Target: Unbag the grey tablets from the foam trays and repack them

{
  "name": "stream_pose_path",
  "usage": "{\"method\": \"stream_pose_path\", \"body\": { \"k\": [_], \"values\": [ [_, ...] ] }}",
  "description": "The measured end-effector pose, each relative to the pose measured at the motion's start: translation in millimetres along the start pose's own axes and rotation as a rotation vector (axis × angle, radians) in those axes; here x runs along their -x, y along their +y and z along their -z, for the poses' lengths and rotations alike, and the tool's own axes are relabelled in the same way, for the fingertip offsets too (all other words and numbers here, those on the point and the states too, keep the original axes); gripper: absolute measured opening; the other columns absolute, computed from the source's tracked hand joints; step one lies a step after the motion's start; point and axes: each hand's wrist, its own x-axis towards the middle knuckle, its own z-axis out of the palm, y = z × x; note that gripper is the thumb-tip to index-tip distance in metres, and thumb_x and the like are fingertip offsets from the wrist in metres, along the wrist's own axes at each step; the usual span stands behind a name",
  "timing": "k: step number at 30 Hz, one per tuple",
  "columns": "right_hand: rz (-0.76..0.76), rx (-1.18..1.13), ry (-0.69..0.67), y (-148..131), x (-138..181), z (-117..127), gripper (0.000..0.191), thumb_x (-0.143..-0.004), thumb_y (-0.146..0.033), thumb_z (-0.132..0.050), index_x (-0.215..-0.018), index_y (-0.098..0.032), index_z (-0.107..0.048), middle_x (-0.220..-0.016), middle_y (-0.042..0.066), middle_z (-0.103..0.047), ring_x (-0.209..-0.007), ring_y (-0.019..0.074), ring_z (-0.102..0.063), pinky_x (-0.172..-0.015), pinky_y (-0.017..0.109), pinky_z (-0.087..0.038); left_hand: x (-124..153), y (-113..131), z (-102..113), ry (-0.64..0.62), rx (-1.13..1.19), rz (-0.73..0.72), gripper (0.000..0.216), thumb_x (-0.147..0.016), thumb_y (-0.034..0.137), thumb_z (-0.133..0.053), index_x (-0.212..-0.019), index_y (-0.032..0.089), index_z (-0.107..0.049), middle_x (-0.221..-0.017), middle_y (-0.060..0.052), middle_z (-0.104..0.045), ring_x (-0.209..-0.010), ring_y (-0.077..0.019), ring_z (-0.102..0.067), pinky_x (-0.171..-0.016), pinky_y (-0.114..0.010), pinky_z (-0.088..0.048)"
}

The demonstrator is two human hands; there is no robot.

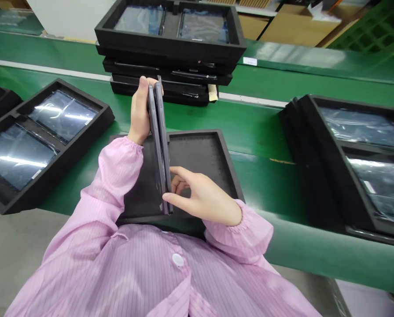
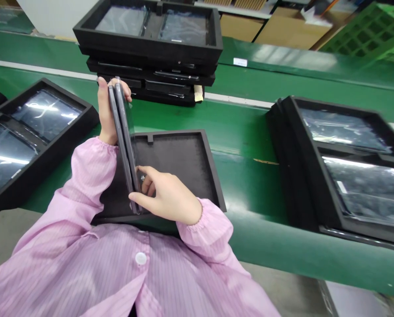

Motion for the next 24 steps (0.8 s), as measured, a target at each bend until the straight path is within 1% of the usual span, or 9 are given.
{"method": "stream_pose_path", "body": {
  "k": [3,6,8,11,15,17,19,21,24],
  "values": [
    [0.02,-0.053,0.072,2.5,-1.2,1.8,0.035,-0.084,-0.034,-0.064,-0.114,-0.016,-0.056,-0.075,0.0,-0.066,-0.065,0.0139,-0.064,-0.068,0.029,-0.054,7.8,3.2,-2.4,-0.056,-0.031,-0.081,0.059,-0.092,0.067,-0.029,-0.069,0.021,-0.056,-0.07,-0.005,-0.049,-0.073,-0.0192,-0.057,-0.069,-0.032,-0.048],
    [0.039,-0.098,0.142,5.2,-3.2,4.3,0.034,-0.082,-0.034,-0.066,-0.109,-0.015,-0.058,-0.075,0.0,-0.066,-0.066,0.0139,-0.063,-0.069,0.03,-0.055,17.1,6.5,-4.7,-0.145,-0.078,-0.141,0.049,-0.093,0.064,-0.035,-0.086,0.023,-0.061,-0.089,-0.005,-0.057,-0.09,-0.0209,-0.061,-0.081,-0.034,-0.049],
    [0.056,-0.126,0.183,5.3,-5.3,6.9,0.035,-0.081,-0.034,-0.067,-0.109,-0.014,-0.058,-0.074,0.0,-0.065,-0.065,0.0134,-0.062,-0.068,0.03,-0.054,23.1,10.1,-6.8,-0.148,-0.1,-0.113,0.041,-0.092,0.061,-0.043,-0.096,0.025,-0.062,-0.1,-0.004,-0.058,-0.104,-0.0238,-0.06,-0.087,-0.036,-0.048],
    [0.104,-0.219,0.297,1.5,-10.7,11.6,0.035,-0.082,-0.032,-0.065,-0.112,-0.015,-0.057,-0.074,-0.001,-0.063,-0.065,0.0122,-0.061,-0.067,0.028,-0.053,31.4,19.5,-10.6,-0.153,-0.084,-0.063,0.037,-0.087,0.058,-0.054,-0.102,0.025,-0.063,-0.107,-0.005,-0.057,-0.115,-0.0286,-0.056,-0.092,-0.038,-0.047],
    [0.194,-0.369,0.464,-6.2,-18.7,19.1,0.04,-0.082,-0.033,-0.061,-0.118,-0.017,-0.053,-0.074,-0.002,-0.057,-0.067,0.0126,-0.058,-0.063,0.027,-0.052,41.3,38.4,-14.9,-0.247,-0.081,-0.021,0.043,-0.079,0.062,-0.062,-0.1,0.024,-0.064,-0.108,-0.007,-0.057,-0.116,-0.0327,-0.054,-0.093,-0.042,-0.046],
    [0.226,-0.392,0.488,-8.0,-20.3,23.3,0.044,-0.082,-0.038,-0.06,-0.121,-0.019,-0.05,-0.073,-0.002,-0.054,-0.067,0.013,-0.057,-0.063,0.028,-0.052,45.2,46.0,-15.3,-0.31,-0.091,-0.015,0.049,-0.075,0.065,-0.064,-0.101,0.023,-0.064,-0.107,-0.009,-0.057,-0.114,-0.0332,-0.054,-0.091,-0.042,-0.047],
    [0.257,-0.41,0.465,-8.0,-20.1,26.8,0.046,-0.082,-0.04,-0.06,-0.122,-0.02,-0.047,-0.073,-0.003,-0.051,-0.067,0.0131,-0.056,-0.063,0.028,-0.051,47.5,48.7,-13.9,-0.398,-0.109,-0.066,0.058,-0.069,0.069,-0.066,-0.102,0.022,-0.063,-0.108,-0.01,-0.056,-0.112,-0.033,-0.054,-0.091,-0.042,-0.047],
    [0.284,-0.444,0.428,-7.1,-19.1,28.6,0.044,-0.082,-0.038,-0.06,-0.12,-0.02,-0.046,-0.073,-0.003,-0.05,-0.066,0.0126,-0.054,-0.062,0.028,-0.049,48.0,46.3,-11.3,-0.493,-0.12,-0.182,0.066,-0.065,0.073,-0.066,-0.106,0.022,-0.06,-0.111,-0.011,-0.055,-0.11,-0.032,-0.053,-0.092,-0.042,-0.046],
    [0.321,-0.504,0.422,-6.5,-18.6,27.1,0.041,-0.08,-0.033,-0.062,-0.115,-0.02,-0.045,-0.072,-0.004,-0.048,-0.064,0.0112,-0.052,-0.059,0.026,-0.047,46.5,38.7,-8.3,-0.597,-0.154,-0.364,0.074,-0.067,0.077,-0.059,-0.116,0.022,-0.053,-0.115,-0.01,-0.05,-0.109,-0.03,-0.05,-0.093,-0.042,-0.045]
  ]
}}
